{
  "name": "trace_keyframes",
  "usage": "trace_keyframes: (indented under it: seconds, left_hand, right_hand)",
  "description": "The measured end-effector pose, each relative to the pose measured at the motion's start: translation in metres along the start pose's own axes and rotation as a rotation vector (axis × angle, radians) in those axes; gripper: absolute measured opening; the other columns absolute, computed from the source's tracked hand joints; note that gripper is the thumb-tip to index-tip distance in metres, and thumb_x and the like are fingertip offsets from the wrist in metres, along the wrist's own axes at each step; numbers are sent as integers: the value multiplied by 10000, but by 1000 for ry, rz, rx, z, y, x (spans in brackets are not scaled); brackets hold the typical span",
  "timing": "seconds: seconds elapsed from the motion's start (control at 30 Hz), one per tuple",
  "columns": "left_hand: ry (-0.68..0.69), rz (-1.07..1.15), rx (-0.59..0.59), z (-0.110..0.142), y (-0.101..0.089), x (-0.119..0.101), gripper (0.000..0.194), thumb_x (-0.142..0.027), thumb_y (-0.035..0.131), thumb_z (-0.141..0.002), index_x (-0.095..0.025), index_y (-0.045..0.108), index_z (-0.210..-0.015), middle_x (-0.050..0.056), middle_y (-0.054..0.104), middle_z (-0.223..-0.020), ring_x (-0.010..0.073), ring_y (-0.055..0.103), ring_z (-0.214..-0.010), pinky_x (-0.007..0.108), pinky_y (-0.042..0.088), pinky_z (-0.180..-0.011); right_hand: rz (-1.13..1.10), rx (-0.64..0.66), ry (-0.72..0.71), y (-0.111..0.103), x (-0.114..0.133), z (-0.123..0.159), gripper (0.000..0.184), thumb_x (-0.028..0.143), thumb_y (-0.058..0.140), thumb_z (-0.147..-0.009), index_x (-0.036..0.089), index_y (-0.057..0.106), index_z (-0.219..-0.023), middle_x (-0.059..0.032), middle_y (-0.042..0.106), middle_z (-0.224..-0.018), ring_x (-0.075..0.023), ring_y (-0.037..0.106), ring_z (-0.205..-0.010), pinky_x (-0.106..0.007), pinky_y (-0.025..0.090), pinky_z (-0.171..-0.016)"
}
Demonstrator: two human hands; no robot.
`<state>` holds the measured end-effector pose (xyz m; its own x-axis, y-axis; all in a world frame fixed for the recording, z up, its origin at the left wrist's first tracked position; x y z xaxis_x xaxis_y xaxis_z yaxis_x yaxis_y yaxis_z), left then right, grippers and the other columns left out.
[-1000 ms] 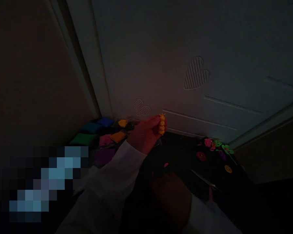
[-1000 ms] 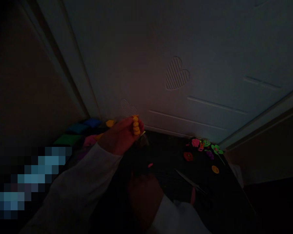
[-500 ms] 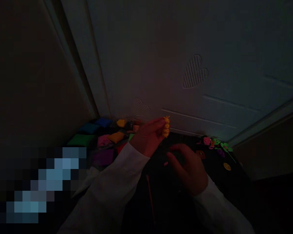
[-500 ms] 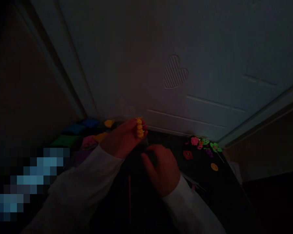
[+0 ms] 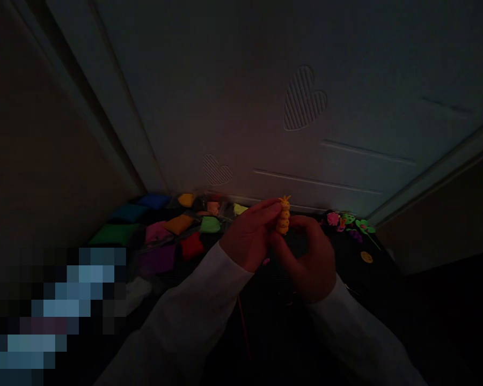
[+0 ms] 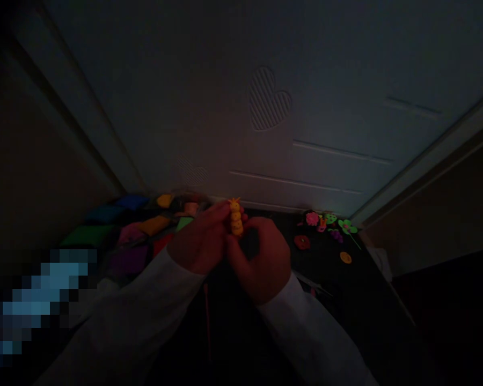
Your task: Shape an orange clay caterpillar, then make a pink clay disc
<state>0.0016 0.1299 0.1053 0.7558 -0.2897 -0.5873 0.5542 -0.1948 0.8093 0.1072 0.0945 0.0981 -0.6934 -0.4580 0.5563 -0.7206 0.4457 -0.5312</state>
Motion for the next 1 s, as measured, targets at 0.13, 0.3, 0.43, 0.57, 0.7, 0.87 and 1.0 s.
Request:
trace_keyframes:
  seconds: [0.13, 0.3, 0.43, 0.57, 0.7, 0.87, 1.0]
  left_hand:
    - [-15, 2, 0, 1, 0, 1, 115, -155, 584, -682, -130, 597, -793, 1, 599, -728, 69, 563, -656, 169, 440, -592]
    - [-19, -12, 17, 1, 0, 1, 137, -148, 589, -671, -135, 594, -807, 4, 599, -755, 77, 568, -681, 173, 442, -606]
    - [-11, -12, 6, 0, 0, 3, 130, -126, 567, -682, -121, 595, -809, 12, 599, -751, 75, 565, -690, 176, 435, -635]
    - [-8, -28, 4, -1, 0, 6, 141, -99, 567, -670, -110, 608, -804, 25, 613, -767, 98, 573, -732, 207, 429, -679]
    - [19, -61, 39, 1, -3, 9, 164, -86, 589, -645, -113, 632, -801, 31, 635, -772, 108, 583, -740, 223, 422, -710]
    - [44, -169, 29, 13, -23, 17, 196, -139, 614, -659, -142, 638, -854, 29, 644, -825, 128, 575, -833, 249, 418, -771]
    - [-91, -331, -69, 32, -57, 30, 154, -159, 619, -667, -133, 647, -816, 43, 652, -791, 127, 584, -777, 250, 423, -744]
  right_hand:
    - [-6, 8, 6, 1, 0, -1, 223, 260, 578, -700, 176, 516, -897, -4, 572, -842, -105, 534, -788, -256, 428, -712]
    - [-50, 11, 22, 1, -3, -1, 224, 234, 567, -703, 175, 508, -912, -4, 568, -857, -101, 537, -795, -250, 434, -724]
    - [-92, 15, 53, 1, -6, -1, 213, 239, 555, -716, 180, 501, -914, -6, 564, -863, -108, 539, -804, -260, 440, -733]
    - [-112, 19, 96, -1, -8, 0, 201, 270, 546, -726, 190, 493, -904, -10, 562, -846, -125, 541, -774, -291, 444, -708]
    - [-144, 48, 126, -3, -8, 2, 185, 278, 531, -738, 192, 487, -896, -19, 562, -847, -135, 541, -766, -311, 445, -710]
    - [-165, 39, 142, -10, -10, 11, 183, 257, 528, -738, 183, 492, -901, -30, 559, -849, -136, 537, -768, -311, 443, -713]
    - [-203, -12, 174, -16, -17, 22, 188, 253, 550, -720, 188, 497, -889, -25, 554, -847, -136, 537, -773, -315, 444, -719]
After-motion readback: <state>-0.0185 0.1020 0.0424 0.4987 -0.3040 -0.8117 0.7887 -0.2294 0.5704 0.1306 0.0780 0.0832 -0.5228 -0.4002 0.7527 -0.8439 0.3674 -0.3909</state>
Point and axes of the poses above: each hand's wrist, its own z-axis away from the middle knuckle, its own y-axis out of the palm, x = y × z, the point moved 2 cm from there along -z, towards the middle knuckle
